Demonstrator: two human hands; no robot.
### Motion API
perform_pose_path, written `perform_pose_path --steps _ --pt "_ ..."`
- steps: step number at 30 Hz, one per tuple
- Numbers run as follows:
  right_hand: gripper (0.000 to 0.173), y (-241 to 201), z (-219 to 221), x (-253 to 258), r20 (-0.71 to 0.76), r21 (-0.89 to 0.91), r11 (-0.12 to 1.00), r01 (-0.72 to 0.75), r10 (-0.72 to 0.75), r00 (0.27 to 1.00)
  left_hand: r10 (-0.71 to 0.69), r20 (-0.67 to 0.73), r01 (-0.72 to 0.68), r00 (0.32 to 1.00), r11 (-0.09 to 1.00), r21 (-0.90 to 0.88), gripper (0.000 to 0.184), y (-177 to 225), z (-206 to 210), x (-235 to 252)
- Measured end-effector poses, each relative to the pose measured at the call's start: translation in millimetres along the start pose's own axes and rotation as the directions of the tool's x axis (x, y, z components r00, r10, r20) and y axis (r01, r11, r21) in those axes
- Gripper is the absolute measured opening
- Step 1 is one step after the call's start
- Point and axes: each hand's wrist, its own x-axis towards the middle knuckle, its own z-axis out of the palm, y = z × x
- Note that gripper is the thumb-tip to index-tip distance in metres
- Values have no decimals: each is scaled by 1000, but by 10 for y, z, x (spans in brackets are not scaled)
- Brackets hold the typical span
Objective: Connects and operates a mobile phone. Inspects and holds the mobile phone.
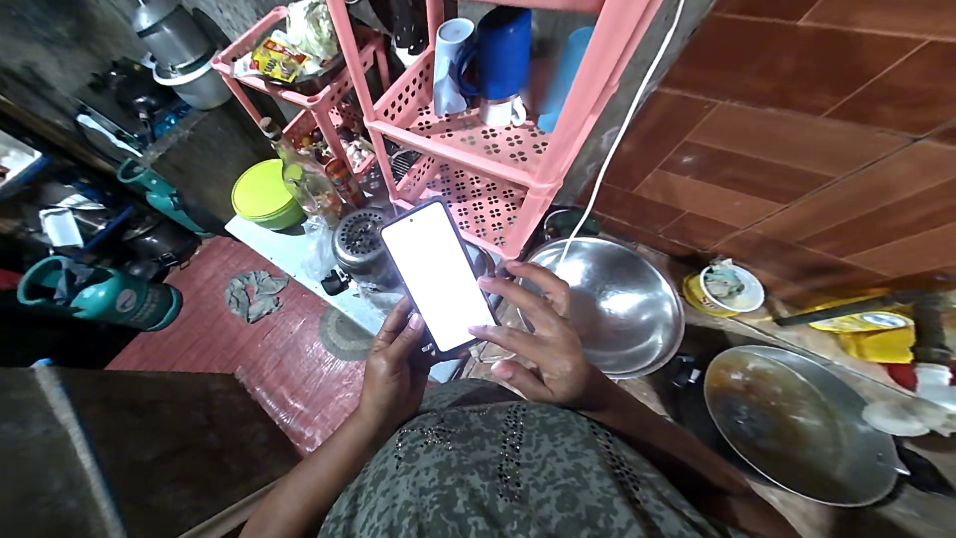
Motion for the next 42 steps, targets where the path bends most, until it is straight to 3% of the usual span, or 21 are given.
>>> perform_pose_path --steps 16,25,34,39,42 --pt "54 -18 2 70 25 -41 998 -52 53 998 -2 9 2 1000 1000 5 35 -2 14 -12" --pt "47 -2 -29 62 -42 26 999 -26 27 999 -6 11 6 1000 1000 16 35 16 9 2" --pt "53 0 18 73 26 -15 999 -33 33 999 -17 5 17 1000 1000 1 35 0 8 26" --pt "59 -39 65 95 160 -56 998 -13 22 987 -25 -5 26 1000 999 29 34 -15 31 53" --pt "57 -10 67 75 110 -28 1000 -5 8 994 -30 7 30 1000 999 19 34 -13 33 67"
